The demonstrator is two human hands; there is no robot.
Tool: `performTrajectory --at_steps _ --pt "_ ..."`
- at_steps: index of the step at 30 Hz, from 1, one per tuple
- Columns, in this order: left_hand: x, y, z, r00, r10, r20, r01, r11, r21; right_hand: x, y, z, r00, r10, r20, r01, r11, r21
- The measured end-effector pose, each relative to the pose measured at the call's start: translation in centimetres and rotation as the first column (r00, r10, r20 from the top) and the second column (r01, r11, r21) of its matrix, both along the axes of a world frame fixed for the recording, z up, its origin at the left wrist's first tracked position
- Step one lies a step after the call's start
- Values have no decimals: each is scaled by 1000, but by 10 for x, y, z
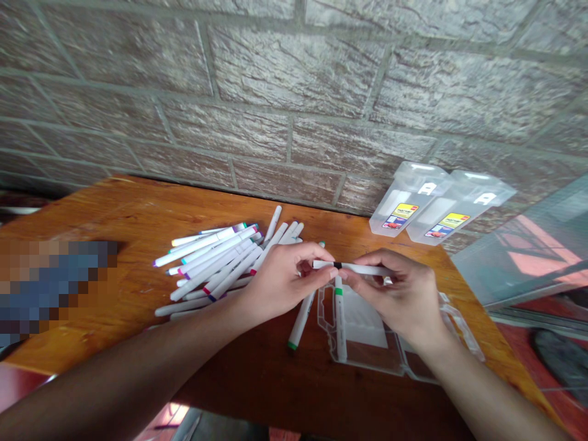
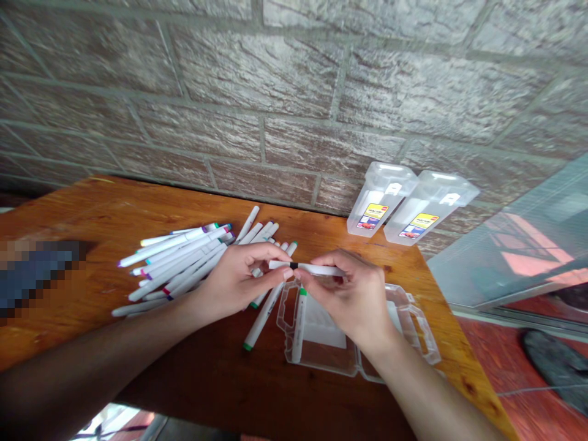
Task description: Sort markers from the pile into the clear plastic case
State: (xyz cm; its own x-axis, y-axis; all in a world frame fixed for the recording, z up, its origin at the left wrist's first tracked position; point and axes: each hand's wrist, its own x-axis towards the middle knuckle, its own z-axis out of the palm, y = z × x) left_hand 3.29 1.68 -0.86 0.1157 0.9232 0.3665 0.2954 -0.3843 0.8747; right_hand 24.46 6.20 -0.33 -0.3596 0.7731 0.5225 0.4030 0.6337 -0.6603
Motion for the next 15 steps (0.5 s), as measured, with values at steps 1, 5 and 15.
performTrajectory --at_steps 1,5,15 --pt "0 0 0 1000 3 1 -3 1000 -3 0 0 0 1000 3 -2 -3 1000 -3" --pt "1 0 0 1000 10 4 -10 1000 -11 -1 0 1 1000 5 -9 -6 1000 -18" --pt "-1 0 3 999 21 -29 -22 999 -46 0 1 -1 1000 14 -23 -15 999 -37"
